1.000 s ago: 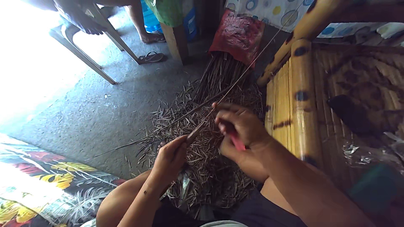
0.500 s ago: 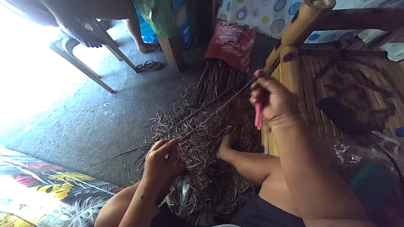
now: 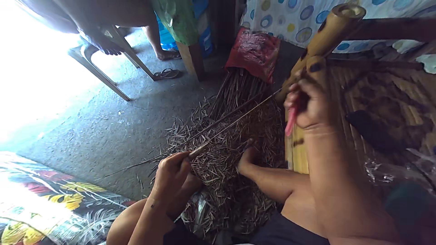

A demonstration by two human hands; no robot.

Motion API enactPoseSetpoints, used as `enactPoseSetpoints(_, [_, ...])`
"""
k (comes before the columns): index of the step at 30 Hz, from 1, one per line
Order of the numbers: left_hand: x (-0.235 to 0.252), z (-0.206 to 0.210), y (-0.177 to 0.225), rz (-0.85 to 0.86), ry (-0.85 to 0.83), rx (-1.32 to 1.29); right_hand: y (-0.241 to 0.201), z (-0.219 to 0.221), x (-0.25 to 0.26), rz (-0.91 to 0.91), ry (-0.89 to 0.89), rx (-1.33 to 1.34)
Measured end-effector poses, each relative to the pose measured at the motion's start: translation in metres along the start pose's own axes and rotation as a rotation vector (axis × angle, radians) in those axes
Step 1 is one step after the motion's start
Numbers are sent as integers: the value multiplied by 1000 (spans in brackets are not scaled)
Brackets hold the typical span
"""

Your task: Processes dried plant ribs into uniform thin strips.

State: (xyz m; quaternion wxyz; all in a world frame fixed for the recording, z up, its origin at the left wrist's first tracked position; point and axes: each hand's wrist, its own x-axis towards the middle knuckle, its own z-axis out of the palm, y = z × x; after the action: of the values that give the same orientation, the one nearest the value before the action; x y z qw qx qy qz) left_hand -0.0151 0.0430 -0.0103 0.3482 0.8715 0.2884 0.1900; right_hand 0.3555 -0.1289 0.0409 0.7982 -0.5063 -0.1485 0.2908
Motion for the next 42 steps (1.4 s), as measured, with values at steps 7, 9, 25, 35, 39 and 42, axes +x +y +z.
enactPoseSetpoints(7, [4, 7, -2, -37, -98, 2, 37, 36, -40, 180, -217, -64])
enactPoseSetpoints(9, [5, 6, -4, -21, -97, -34, 45, 42, -47, 256, -247, -40])
enactPoseSetpoints(25, [6, 18, 13, -258, -381, -467, 73, 72, -81, 325, -334, -68])
enactPoseSetpoints(35, [2, 30, 32, -367, -563, -784, 61, 58, -71, 242, -300, -122])
enactPoseSetpoints(39, [3, 26, 32, -378, -544, -799, 63, 62, -68, 289, -337, -117])
enactPoseSetpoints(42, [2, 26, 31, -389, -592, -780, 44, 43, -31, 130, -147, -103])
